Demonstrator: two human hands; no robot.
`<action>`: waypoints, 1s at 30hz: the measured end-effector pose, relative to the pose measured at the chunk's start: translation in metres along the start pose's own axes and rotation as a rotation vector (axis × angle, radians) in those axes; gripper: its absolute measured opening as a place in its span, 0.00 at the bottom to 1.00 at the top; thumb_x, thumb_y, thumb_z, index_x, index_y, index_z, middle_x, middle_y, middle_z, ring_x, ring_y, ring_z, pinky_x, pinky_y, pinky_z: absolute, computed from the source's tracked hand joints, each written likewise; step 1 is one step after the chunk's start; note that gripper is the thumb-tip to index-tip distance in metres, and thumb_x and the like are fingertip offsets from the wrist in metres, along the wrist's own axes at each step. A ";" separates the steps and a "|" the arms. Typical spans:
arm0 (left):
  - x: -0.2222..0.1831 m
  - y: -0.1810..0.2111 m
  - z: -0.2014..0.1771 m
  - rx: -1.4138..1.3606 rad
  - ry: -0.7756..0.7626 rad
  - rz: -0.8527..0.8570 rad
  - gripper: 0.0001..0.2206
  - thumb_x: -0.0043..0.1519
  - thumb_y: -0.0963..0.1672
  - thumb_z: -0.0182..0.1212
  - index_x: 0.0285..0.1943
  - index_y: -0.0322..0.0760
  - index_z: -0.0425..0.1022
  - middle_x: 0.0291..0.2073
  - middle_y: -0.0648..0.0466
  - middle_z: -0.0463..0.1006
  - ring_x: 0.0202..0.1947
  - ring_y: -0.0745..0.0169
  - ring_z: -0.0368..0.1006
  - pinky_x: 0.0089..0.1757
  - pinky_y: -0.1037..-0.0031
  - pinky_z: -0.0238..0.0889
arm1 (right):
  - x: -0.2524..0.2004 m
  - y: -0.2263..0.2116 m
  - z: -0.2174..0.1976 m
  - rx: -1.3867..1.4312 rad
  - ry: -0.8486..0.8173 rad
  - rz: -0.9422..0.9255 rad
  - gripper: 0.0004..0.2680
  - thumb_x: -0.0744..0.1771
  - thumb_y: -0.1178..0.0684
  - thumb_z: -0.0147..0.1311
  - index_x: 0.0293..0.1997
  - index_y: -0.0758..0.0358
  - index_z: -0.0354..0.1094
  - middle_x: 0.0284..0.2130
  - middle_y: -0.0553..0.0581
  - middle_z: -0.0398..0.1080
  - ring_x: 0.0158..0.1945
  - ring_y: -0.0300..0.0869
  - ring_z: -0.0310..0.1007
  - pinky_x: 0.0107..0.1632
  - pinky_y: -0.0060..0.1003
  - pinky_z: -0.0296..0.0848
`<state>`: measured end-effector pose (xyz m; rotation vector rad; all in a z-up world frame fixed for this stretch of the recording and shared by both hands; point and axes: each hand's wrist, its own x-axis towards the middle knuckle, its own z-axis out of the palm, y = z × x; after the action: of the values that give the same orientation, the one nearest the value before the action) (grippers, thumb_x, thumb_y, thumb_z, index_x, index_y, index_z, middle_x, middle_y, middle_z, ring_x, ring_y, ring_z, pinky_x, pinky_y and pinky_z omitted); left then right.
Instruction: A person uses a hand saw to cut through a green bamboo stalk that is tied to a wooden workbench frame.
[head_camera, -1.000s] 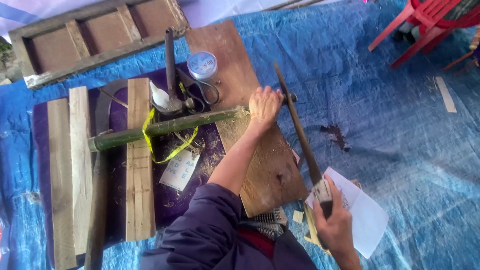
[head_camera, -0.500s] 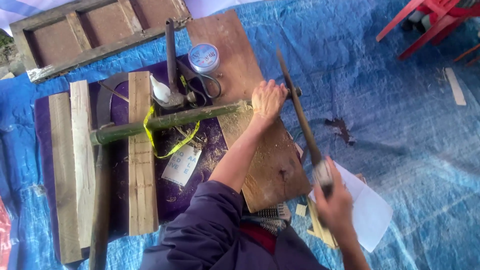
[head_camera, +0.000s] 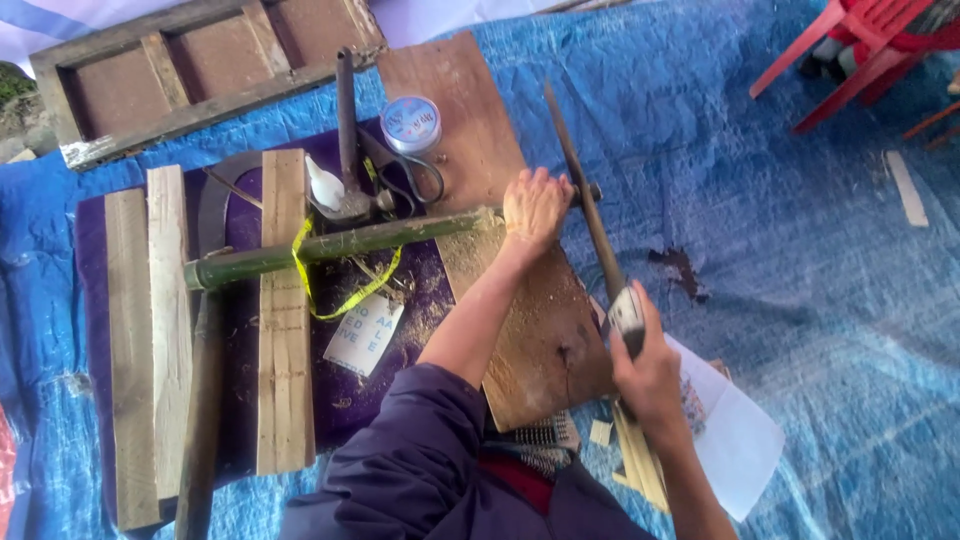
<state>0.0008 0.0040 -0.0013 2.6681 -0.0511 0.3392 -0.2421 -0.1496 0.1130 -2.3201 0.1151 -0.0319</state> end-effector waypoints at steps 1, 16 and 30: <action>0.002 0.000 -0.006 0.002 0.006 0.002 0.25 0.71 0.50 0.34 0.35 0.39 0.81 0.35 0.51 0.78 0.37 0.52 0.70 0.41 0.62 0.66 | -0.020 0.004 -0.007 0.003 0.003 -0.005 0.26 0.67 0.54 0.51 0.77 0.48 0.51 0.57 0.66 0.72 0.53 0.56 0.77 0.52 0.44 0.72; 0.006 0.001 0.002 0.018 0.011 -0.035 0.26 0.72 0.50 0.32 0.35 0.38 0.80 0.34 0.51 0.78 0.37 0.55 0.70 0.40 0.64 0.66 | -0.064 0.012 -0.029 -0.066 -0.041 0.285 0.28 0.65 0.53 0.53 0.76 0.39 0.52 0.56 0.60 0.74 0.38 0.53 0.81 0.41 0.43 0.78; -0.005 -0.005 0.016 0.053 0.271 0.067 0.26 0.70 0.50 0.42 0.24 0.39 0.83 0.28 0.52 0.78 0.33 0.46 0.73 0.32 0.58 0.67 | -0.018 0.006 0.013 -0.107 0.027 0.050 0.29 0.66 0.52 0.52 0.78 0.45 0.48 0.58 0.65 0.72 0.52 0.62 0.76 0.55 0.50 0.72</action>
<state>0.0005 0.0009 -0.0186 2.6513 -0.0487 0.7295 -0.2600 -0.1425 0.1002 -2.4228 0.1927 -0.0330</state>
